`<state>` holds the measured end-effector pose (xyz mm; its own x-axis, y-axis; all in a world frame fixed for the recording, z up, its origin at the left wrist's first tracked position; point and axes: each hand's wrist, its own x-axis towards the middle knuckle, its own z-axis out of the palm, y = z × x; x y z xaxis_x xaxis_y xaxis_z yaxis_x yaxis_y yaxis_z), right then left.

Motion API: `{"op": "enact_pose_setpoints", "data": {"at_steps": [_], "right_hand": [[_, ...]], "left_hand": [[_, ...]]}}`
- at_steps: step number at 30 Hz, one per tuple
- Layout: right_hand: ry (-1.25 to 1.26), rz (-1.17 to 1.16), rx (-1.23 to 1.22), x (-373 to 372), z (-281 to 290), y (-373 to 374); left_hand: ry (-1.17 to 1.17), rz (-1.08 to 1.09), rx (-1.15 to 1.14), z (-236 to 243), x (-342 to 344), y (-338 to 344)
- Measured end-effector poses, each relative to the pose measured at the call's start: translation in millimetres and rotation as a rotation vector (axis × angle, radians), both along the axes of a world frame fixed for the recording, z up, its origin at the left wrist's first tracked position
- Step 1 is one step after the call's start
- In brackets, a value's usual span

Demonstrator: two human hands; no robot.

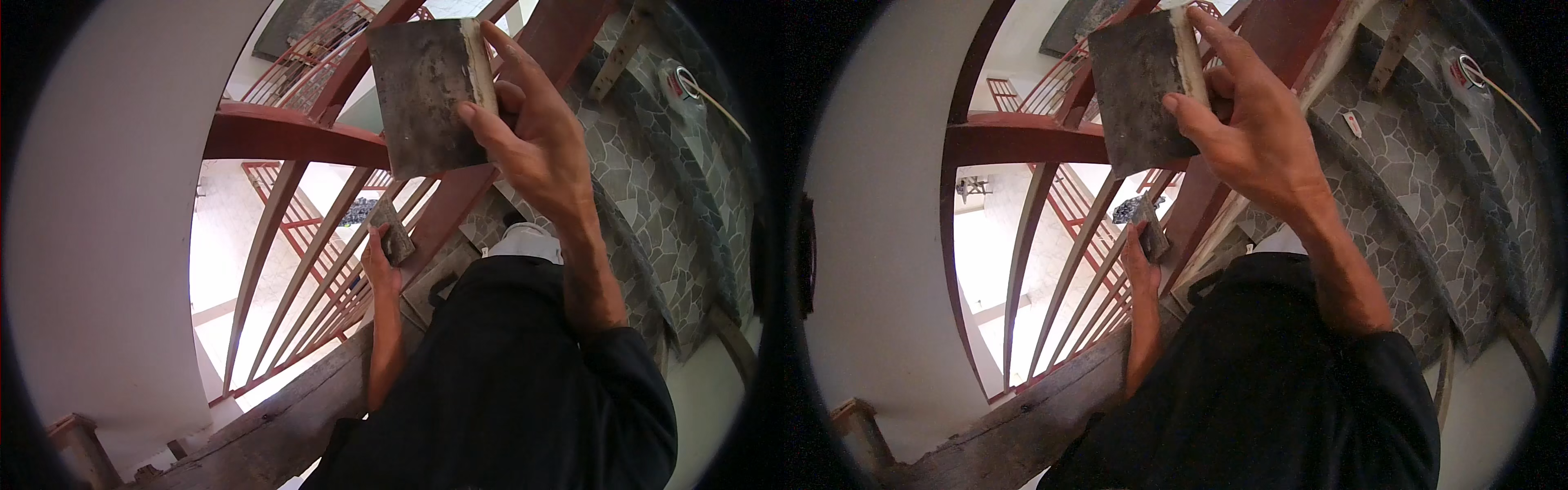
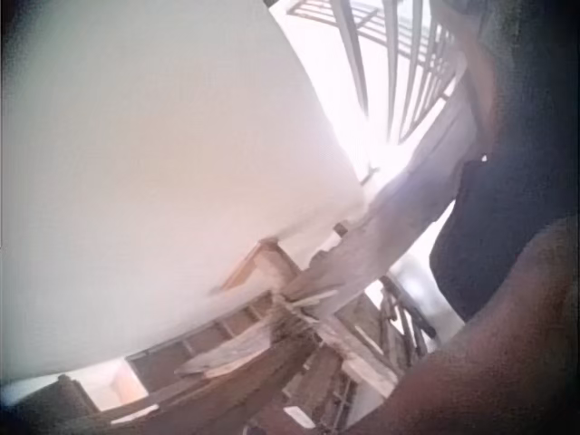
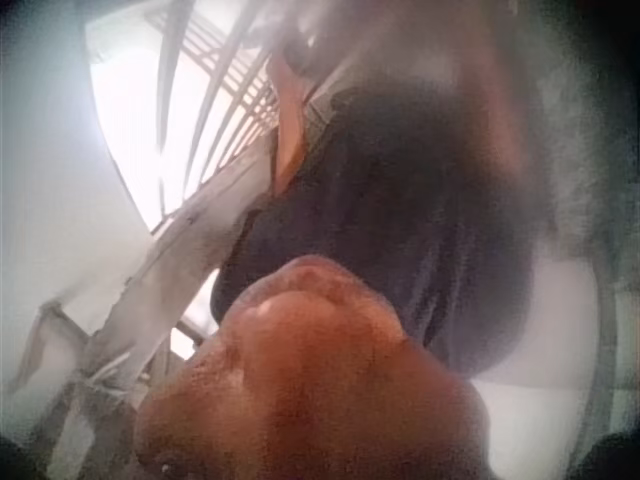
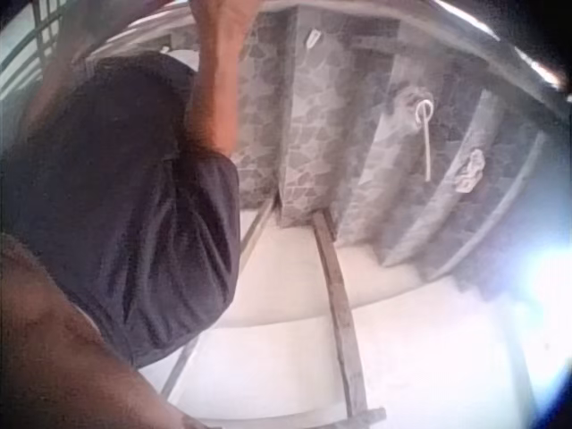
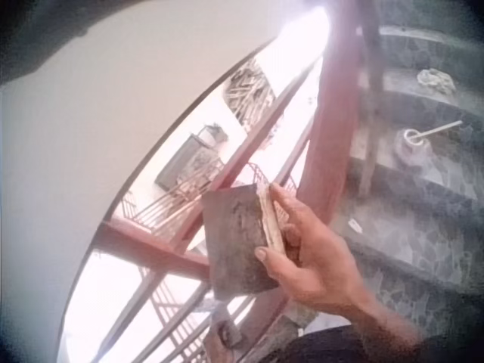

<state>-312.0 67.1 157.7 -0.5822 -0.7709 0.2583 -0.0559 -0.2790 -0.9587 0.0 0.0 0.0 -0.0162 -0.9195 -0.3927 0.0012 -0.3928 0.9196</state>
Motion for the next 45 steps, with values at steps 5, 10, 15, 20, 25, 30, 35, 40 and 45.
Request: {"op": "enact_pose_setpoints", "data": {"at_steps": [5, 10, 15, 20, 25, 30, 35, 40, 45], "right_hand": [[-0.167, 0.241, 0.188, -11, 0, 16], [0.014, 0.207, -0.034, -8, 1, 16], [-0.211, 0.298, -0.329, -4, 19, 9], [0.568, 0.268, -0.001, -37, 46, 9], [0.725, 0.247, 0.102, -42, 68, 1], [0.701, 0.165, 0.140, -53, 69, -19], [0.307, 0.190, 0.231, -43, 55, -48], [0.278, 0.288, 0.434, -34, 40, -72], [0.315, 0.330, 0.446, -32, 36, -95]], "left_hand": [[0.067, 0.020, 0.035, -6, 7, 5], [0.085, 0.045, 0.034, -7, 0, 2], [0.082, 0.092, 0.019, -14, 8, -2], [0.098, 0.056, 0.010, -6, -6, 1], [0.102, 0.082, -0.001, -10, 3, 2], [0.132, 0.092, -0.048, -19, 5, 1], [0.097, 0.109, -0.058, -4, -1, 6], [0.104, 0.082, -0.041, 7, -6, 7], [0.087, 0.068, -0.047, -4, 2, 5]]}}
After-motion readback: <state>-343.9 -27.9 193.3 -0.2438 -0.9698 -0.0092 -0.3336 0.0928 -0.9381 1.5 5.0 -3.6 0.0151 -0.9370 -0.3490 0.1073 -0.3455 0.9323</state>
